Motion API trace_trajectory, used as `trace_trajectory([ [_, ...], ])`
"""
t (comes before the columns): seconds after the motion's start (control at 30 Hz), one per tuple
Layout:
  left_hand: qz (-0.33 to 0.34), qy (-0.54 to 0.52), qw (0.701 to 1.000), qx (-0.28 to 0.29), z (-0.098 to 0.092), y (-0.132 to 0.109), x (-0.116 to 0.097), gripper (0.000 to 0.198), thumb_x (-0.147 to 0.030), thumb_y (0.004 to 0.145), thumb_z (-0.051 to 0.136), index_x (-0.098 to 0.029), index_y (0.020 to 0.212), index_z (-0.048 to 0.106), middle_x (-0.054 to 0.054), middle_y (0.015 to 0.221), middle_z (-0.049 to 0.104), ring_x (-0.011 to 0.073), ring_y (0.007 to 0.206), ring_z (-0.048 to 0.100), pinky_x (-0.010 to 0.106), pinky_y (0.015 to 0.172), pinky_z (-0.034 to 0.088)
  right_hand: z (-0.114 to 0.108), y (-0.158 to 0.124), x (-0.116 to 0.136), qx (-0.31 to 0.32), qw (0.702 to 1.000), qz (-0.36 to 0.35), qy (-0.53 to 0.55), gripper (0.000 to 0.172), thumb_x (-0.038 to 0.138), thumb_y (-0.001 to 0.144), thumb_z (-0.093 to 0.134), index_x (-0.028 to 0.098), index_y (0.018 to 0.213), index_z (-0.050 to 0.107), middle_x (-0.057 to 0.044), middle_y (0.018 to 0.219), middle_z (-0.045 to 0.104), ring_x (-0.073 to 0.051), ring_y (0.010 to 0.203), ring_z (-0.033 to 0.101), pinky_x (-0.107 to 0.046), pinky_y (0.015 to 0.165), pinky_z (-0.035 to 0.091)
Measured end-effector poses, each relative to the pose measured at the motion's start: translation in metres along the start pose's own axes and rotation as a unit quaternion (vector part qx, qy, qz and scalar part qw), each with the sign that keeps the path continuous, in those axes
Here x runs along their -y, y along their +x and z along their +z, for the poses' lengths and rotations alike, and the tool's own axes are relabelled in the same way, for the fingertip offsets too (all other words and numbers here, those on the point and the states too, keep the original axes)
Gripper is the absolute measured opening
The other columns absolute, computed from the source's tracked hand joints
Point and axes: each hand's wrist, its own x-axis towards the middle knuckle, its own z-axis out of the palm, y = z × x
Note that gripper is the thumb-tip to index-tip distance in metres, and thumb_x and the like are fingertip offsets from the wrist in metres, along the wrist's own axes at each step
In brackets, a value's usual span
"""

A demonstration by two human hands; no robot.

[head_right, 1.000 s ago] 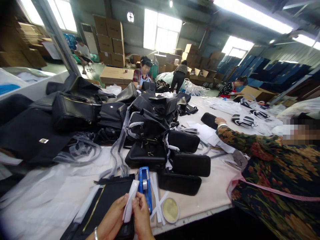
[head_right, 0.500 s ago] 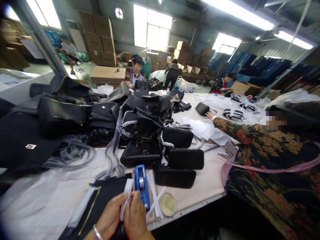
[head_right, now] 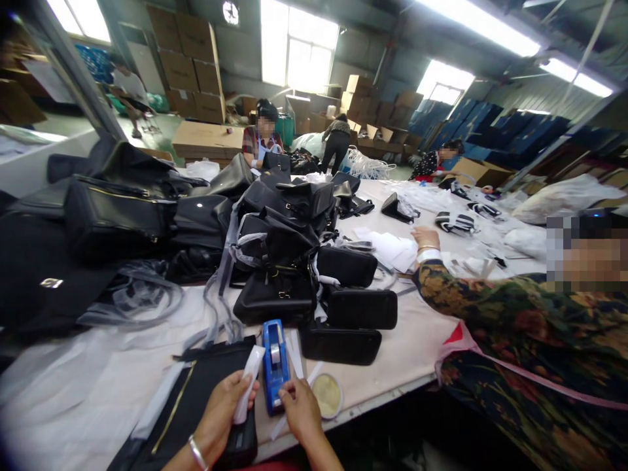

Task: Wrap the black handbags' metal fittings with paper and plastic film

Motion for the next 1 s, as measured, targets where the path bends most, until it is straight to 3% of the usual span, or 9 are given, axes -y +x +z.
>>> trace_trajectory([
  [0.13, 0.009, 0.004, 1.0, -0.009, 0.001, -0.001, -0.001, 0.041, -0.049, 0.062, 0.078, -0.013, 0.075, 0.064, 0.003, 0.064, 0.064, 0.0109, 0.051, 0.054, 0.021, 0.048, 0.043, 0.002, -0.008, 0.007, -0.022, 1.0, -0.004, 0.002, 0.017, 0.031, 0.082, 0.053, 0.02, 0.071, 0.06, -0.002, 0.078, 0.059, -0.02, 0.078, 0.059, -0.029, 0.074, 0.041],
  [0.27, 0.004, 0.003, 1.0, -0.012, -0.001, 0.001, 0.001, 0.041, -0.049, 0.061, 0.078, -0.013, 0.074, 0.064, 0.003, 0.062, 0.064, 0.0111, 0.051, 0.054, 0.021, 0.048, 0.043, -0.002, -0.023, 0.011, -0.036, 0.998, -0.009, 0.05, 0.027, 0.043, 0.086, 0.051, 0.021, 0.073, 0.06, -0.002, 0.076, 0.061, -0.02, 0.074, 0.058, -0.028, 0.068, 0.04],
  [0.47, -0.001, -0.002, 1.0, 0.004, -0.001, 0.001, 0.0, 0.041, -0.049, 0.062, 0.078, -0.013, 0.074, 0.063, 0.002, 0.062, 0.063, 0.0098, 0.05, 0.052, 0.02, 0.047, 0.042, 0.019, -0.029, -0.017, 0.036, 0.961, 0.157, 0.224, 0.045, 0.066, 0.071, 0.051, 0.022, 0.068, 0.048, 0.003, 0.053, 0.051, -0.011, 0.038, 0.037, -0.024, 0.04, 0.029],
  [0.6, 0.004, -0.001, 1.0, 0.014, -0.001, 0.0, -0.002, 0.04, -0.048, 0.064, 0.077, -0.013, 0.075, 0.064, 0.003, 0.065, 0.064, 0.0101, 0.052, 0.053, 0.02, 0.048, 0.043, 0.018, -0.027, -0.027, 0.041, 0.968, 0.156, 0.195, 0.036, 0.056, 0.07, 0.055, 0.022, 0.062, 0.047, 0.003, 0.049, 0.049, -0.011, 0.037, 0.036, -0.024, 0.041, 0.027],
  [0.8, 0.01, 0.005, 1.0, 0.029, -0.002, 0.002, 0.001, 0.04, -0.049, 0.065, 0.076, -0.013, 0.074, 0.064, 0.003, 0.063, 0.063, 0.0091, 0.049, 0.05, 0.019, 0.046, 0.04, -0.005, -0.02, -0.017, 0.027, 0.995, 0.046, 0.079, 0.014, 0.03, 0.07, 0.061, 0.021, 0.06, 0.055, 0.0, 0.057, 0.058, -0.016, 0.058, 0.05, -0.025, 0.056, 0.03],
  [1.0, 0.014, -0.002, 0.999, 0.035, -0.005, 0.004, 0.005, 0.038, -0.048, 0.068, 0.074, -0.013, 0.074, 0.062, 0.002, 0.063, 0.062, 0.0088, 0.049, 0.05, 0.019, 0.046, 0.04, 0.008, -0.016, -0.032, 0.114, 0.946, 0.161, 0.257, 0.031, 0.049, 0.06, 0.062, 0.021, 0.063, 0.049, 0.004, 0.047, 0.049, -0.008, 0.036, 0.031, -0.022, 0.041, 0.024],
])
